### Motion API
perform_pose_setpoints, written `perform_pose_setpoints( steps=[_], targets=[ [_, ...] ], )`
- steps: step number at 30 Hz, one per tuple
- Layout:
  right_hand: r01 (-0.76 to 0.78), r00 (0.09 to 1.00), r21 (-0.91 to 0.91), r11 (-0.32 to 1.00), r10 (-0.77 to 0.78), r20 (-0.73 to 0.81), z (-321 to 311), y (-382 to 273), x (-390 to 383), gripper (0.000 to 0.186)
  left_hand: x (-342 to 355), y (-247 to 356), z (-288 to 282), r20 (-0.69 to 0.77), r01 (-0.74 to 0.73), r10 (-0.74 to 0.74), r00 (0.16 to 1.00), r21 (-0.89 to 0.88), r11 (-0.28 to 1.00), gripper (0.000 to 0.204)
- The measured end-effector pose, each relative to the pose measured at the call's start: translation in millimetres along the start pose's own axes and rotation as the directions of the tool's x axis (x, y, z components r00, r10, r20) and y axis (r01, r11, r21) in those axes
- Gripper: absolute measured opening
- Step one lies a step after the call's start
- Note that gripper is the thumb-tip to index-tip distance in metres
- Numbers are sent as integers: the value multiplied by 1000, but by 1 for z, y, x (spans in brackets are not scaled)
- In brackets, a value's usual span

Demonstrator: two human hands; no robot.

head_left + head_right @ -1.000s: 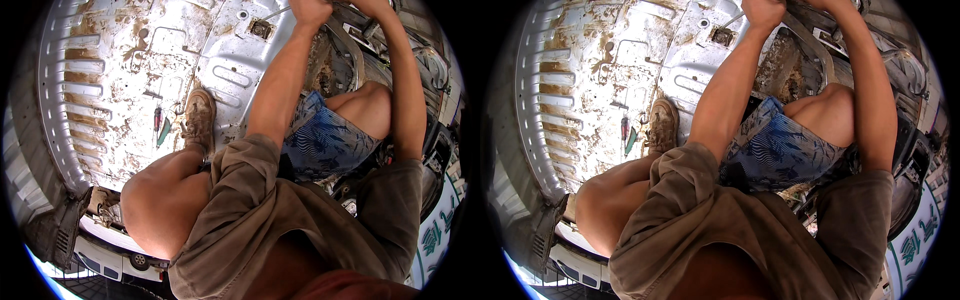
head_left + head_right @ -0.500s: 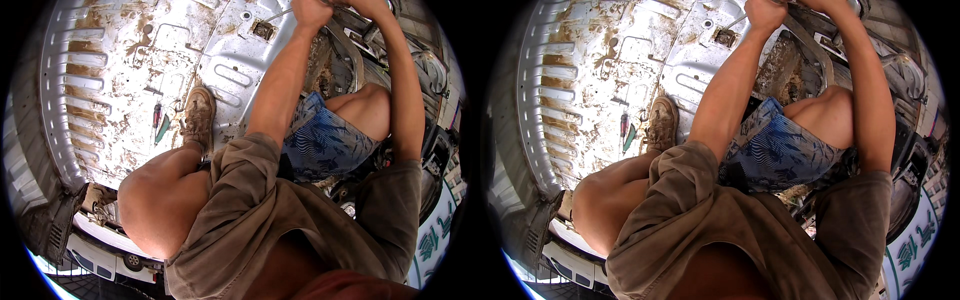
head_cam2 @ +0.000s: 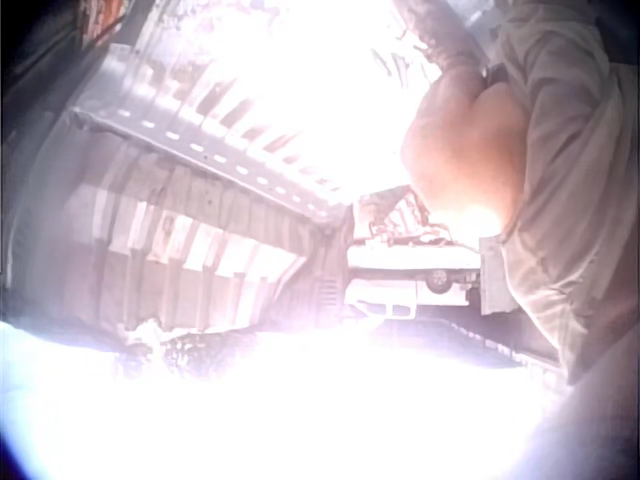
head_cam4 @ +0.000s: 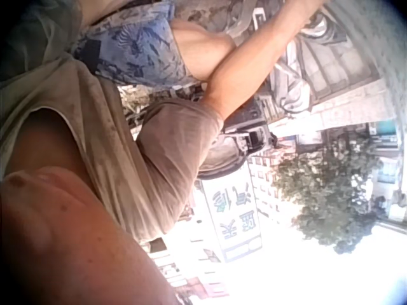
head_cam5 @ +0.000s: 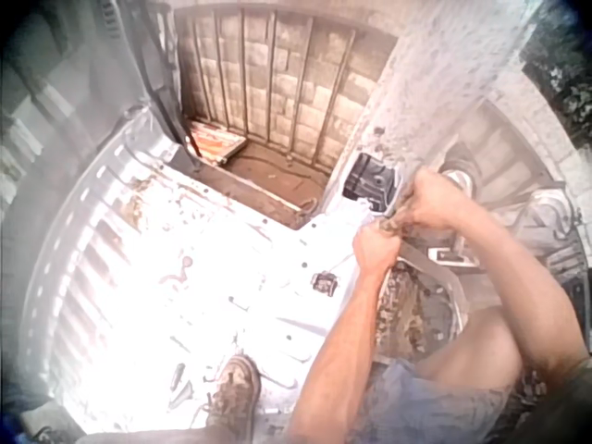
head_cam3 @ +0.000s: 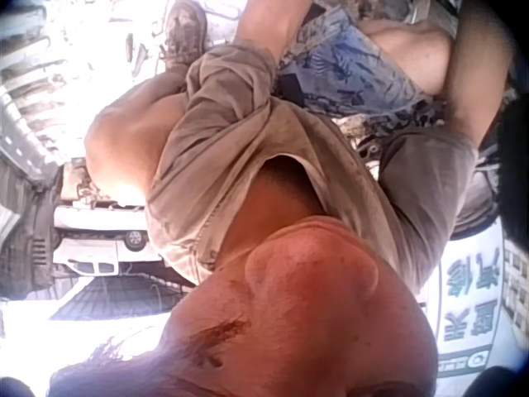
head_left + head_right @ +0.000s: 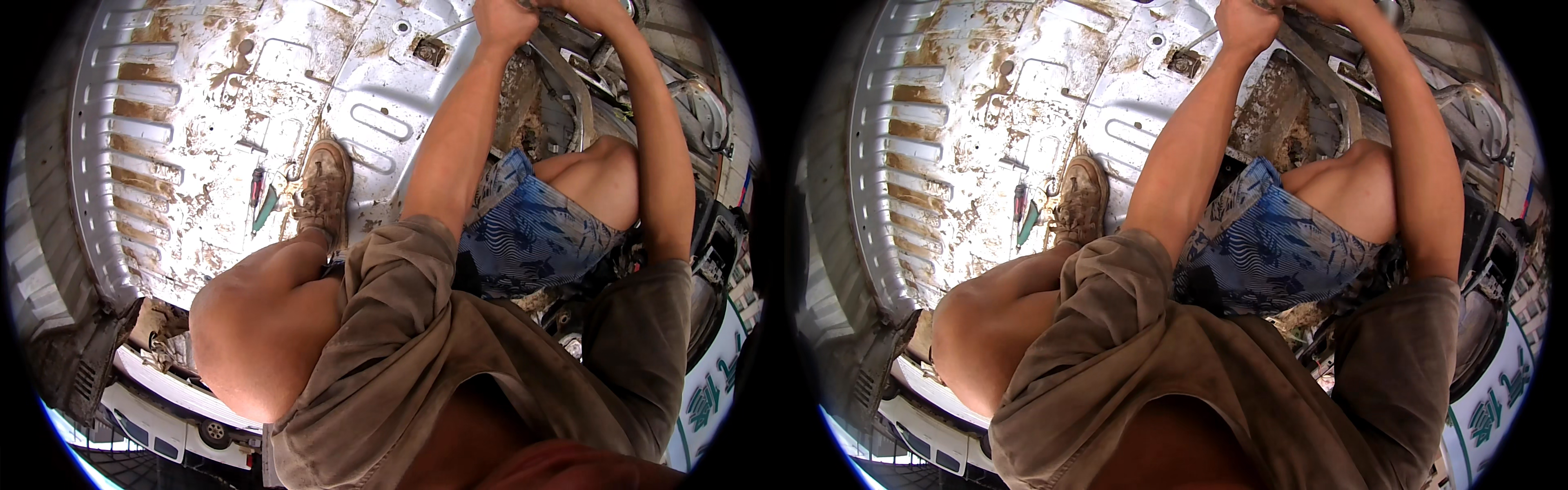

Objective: The person works on the underside of a vehicle, using a wrench to loosen and tighten bolts on the chassis. They move around the vehicle's undercarriage, adjusting their position to access different areas while manipulating tools and components.

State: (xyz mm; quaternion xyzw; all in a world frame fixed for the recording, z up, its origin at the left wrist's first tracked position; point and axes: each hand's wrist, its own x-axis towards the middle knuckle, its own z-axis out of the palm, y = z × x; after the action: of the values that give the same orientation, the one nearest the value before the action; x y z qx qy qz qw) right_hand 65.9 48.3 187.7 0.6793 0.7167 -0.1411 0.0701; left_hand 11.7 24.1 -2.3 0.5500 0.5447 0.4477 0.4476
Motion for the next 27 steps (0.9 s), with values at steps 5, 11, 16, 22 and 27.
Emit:
perform_pose_setpoints(
  steps=[5, 11, 16, 22, 27],
  targets=[
    [-5, 1000, -28, 1000, 5, 7, 5, 8, 3, 40, -1, -2, 0, 7, -2, 2, 1000, -35, 999, 36],
    [0, 1000, 2, 1000, 0, 11, 4, 6, -2, 38, -6, 5, -5, 8, 14, -14, 1000, -2, 1000, 34],
    [-71, 997, 56, 996, 71, 7, 8, 7, -3, 36, -4, 2, -1, -9, 6, -6, 1000, -14, 1000, 32],
    [-85, 996, -8, 996, 85, 28, 5, -1, -4, 37, -5, 0, -2, -38, -23, 21, 999, -50, 998, 31],
    [-16, 1000, -10, 1000, 16, 13, 5, -2, -4, 39, -7, -2, -4, -49, -32, 27, 998, -105, 994, 31]
  ],
)
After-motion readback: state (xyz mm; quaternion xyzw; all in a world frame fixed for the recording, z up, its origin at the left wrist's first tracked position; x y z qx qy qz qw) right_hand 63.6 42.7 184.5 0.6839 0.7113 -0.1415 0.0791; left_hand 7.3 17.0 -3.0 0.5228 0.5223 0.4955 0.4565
